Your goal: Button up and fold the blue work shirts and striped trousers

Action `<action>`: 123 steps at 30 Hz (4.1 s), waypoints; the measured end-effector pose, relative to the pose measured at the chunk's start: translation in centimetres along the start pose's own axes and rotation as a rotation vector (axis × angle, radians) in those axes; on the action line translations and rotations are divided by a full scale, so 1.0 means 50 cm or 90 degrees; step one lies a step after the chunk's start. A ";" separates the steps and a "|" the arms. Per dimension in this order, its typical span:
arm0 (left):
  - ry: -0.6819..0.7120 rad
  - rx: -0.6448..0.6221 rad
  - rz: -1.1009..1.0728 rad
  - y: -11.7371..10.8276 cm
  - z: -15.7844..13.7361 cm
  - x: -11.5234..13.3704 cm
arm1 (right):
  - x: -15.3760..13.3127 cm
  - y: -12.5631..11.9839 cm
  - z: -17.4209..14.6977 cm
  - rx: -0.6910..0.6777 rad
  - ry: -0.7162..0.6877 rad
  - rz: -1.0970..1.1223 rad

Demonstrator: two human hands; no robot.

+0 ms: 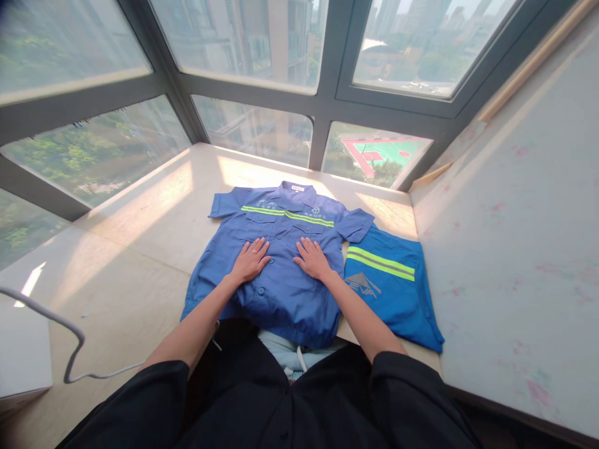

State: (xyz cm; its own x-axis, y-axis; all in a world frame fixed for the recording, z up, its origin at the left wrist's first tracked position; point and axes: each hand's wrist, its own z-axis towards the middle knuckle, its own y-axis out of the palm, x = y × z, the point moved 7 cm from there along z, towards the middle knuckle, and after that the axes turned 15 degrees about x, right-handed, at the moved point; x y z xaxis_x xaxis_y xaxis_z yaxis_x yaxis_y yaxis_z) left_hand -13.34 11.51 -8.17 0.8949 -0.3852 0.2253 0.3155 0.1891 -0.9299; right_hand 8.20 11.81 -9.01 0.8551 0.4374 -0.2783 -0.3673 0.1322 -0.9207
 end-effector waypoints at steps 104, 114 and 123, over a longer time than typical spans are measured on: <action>-0.634 0.055 -0.705 0.111 0.304 -0.063 | 0.065 0.025 0.331 0.207 -0.250 0.238; -0.645 0.070 -0.683 0.119 0.303 -0.065 | 0.071 0.034 0.329 0.192 -0.190 0.215; -0.650 0.066 -0.690 0.121 0.305 -0.066 | 0.084 0.043 0.332 0.179 -0.217 0.207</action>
State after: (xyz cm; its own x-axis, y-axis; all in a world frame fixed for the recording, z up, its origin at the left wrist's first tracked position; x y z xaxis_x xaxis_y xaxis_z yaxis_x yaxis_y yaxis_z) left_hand -9.59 27.69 -10.14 0.0325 0.3975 0.9170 0.9355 0.3108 -0.1679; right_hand 4.94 28.71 -7.62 0.5314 0.7524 -0.3892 -0.7167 0.1544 -0.6801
